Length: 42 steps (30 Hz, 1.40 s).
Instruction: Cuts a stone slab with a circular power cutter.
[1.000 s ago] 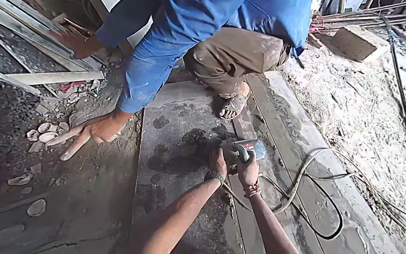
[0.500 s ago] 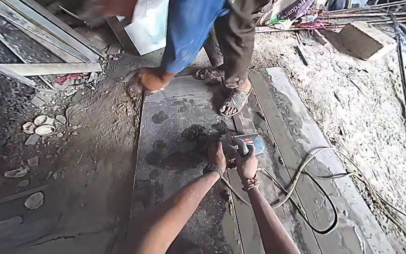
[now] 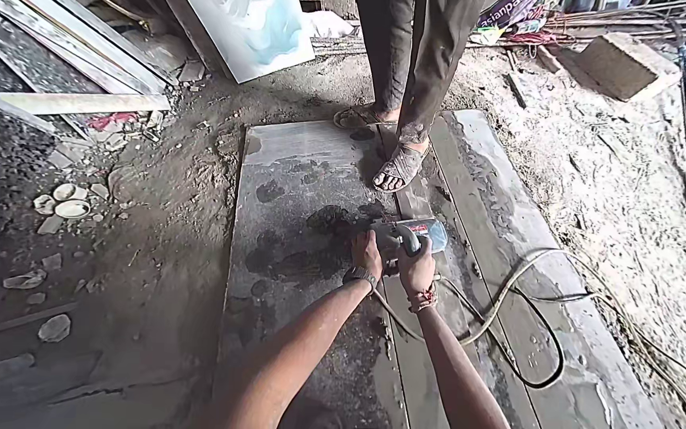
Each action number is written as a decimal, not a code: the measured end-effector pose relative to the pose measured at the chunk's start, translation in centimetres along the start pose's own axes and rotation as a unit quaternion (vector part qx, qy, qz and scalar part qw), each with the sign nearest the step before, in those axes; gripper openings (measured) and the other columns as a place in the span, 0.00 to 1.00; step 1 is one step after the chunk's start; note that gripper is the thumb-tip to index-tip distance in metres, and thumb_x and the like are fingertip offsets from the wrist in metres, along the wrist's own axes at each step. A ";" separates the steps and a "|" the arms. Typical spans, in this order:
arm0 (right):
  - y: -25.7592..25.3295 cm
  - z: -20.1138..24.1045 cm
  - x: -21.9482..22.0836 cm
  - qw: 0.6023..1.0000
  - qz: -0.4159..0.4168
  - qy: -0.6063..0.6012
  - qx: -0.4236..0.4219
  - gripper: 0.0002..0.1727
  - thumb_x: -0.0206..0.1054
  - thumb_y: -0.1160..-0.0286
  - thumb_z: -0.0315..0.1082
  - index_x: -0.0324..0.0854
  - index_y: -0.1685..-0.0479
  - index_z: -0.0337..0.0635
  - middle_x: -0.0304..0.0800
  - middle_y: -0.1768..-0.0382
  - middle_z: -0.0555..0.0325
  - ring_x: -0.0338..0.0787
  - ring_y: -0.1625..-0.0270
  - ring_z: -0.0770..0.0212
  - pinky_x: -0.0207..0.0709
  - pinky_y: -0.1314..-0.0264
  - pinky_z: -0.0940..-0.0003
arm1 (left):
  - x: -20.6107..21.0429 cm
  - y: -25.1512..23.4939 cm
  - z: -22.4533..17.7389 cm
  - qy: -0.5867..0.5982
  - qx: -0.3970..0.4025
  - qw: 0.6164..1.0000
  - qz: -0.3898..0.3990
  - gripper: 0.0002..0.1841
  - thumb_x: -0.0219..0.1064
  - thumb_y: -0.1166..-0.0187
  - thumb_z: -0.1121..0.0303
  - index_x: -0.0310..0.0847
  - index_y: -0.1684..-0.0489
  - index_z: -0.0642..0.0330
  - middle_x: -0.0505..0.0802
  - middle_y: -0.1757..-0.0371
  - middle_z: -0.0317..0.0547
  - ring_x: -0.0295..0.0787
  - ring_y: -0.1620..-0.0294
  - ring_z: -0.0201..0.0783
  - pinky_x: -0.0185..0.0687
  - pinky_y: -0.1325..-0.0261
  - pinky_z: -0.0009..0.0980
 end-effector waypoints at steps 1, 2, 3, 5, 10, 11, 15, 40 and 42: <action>-0.1 0.1 0.0 1.000 0.000 0.001 0.000 0.34 0.73 0.25 0.46 0.72 0.22 0.42 0.95 0.56 0.40 0.95 0.50 0.38 0.83 0.45 0.40 | 0.0 -0.1 0.0 0.002 0.001 1.000 -0.003 0.31 0.69 0.20 0.65 0.70 0.19 0.71 0.80 0.24 0.70 0.71 0.18 0.63 0.63 0.15 0.49; -0.1 0.1 0.1 1.000 0.000 0.003 0.000 0.34 0.73 0.25 0.47 0.72 0.21 0.42 0.95 0.56 0.40 0.95 0.50 0.39 0.83 0.45 0.40 | 0.0 -0.2 0.0 0.003 0.000 1.000 -0.002 0.31 0.69 0.20 0.66 0.70 0.19 0.71 0.80 0.24 0.70 0.71 0.18 0.63 0.63 0.15 0.49; -0.2 0.2 0.1 1.000 -0.001 0.002 -0.001 0.34 0.73 0.25 0.47 0.72 0.22 0.42 0.95 0.56 0.41 0.95 0.51 0.39 0.83 0.46 0.40 | -0.1 -0.3 0.0 0.003 -0.002 1.000 -0.001 0.31 0.69 0.20 0.66 0.70 0.19 0.71 0.80 0.24 0.70 0.71 0.18 0.63 0.63 0.15 0.49; -0.4 0.3 0.1 1.000 0.000 0.002 -0.002 0.33 0.73 0.25 0.47 0.72 0.22 0.43 0.95 0.56 0.41 0.95 0.51 0.39 0.83 0.46 0.40 | -0.2 -0.4 0.0 0.008 -0.003 1.000 0.001 0.31 0.69 0.20 0.66 0.70 0.19 0.71 0.79 0.24 0.70 0.71 0.18 0.63 0.63 0.15 0.49; -0.6 0.7 0.2 1.000 -0.002 -0.007 -0.005 0.32 0.74 0.25 0.46 0.72 0.23 0.43 0.95 0.57 0.41 0.95 0.51 0.39 0.83 0.46 0.40 | -0.3 -0.9 0.0 0.003 -0.004 1.000 0.004 0.30 0.67 0.19 0.68 0.69 0.17 0.70 0.79 0.23 0.69 0.70 0.17 0.63 0.62 0.14 0.49; -0.7 0.8 0.2 1.000 -0.003 -0.007 -0.006 0.33 0.74 0.25 0.45 0.72 0.23 0.43 0.95 0.56 0.41 0.95 0.51 0.39 0.83 0.46 0.40 | -0.3 -1.0 0.0 0.004 -0.005 1.000 0.005 0.30 0.67 0.19 0.68 0.68 0.17 0.70 0.79 0.23 0.70 0.70 0.17 0.63 0.62 0.14 0.49; -1.0 1.1 0.2 1.000 -0.003 0.000 -0.003 0.33 0.74 0.25 0.45 0.72 0.22 0.43 0.95 0.56 0.41 0.95 0.50 0.40 0.83 0.45 0.40 | -0.5 -1.3 -0.1 0.003 -0.009 1.000 0.011 0.31 0.68 0.19 0.65 0.68 0.17 0.69 0.79 0.23 0.69 0.70 0.17 0.62 0.62 0.14 0.48; -2.9 3.1 0.7 0.999 0.009 0.025 -0.031 0.33 0.71 0.22 0.45 0.68 0.20 0.39 0.94 0.53 0.42 0.95 0.47 0.42 0.83 0.40 0.45 | -1.0 -3.8 0.1 0.044 -0.008 0.999 -0.009 0.27 0.69 0.20 0.71 0.73 0.22 0.69 0.80 0.25 0.69 0.72 0.19 0.64 0.67 0.18 0.54; -3.0 3.2 0.7 0.999 0.011 0.029 -0.031 0.34 0.71 0.22 0.45 0.68 0.20 0.40 0.95 0.53 0.42 0.95 0.47 0.43 0.83 0.40 0.46 | -1.1 -3.9 0.0 0.049 -0.008 0.999 -0.010 0.26 0.68 0.21 0.73 0.73 0.22 0.69 0.80 0.25 0.69 0.72 0.19 0.65 0.67 0.18 0.55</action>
Point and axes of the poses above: each hand's wrist, its own y-axis away from the middle knuckle, its own x-axis out of the palm, z = x × y, the point moved 7 cm from there along -y, towards the middle knuckle
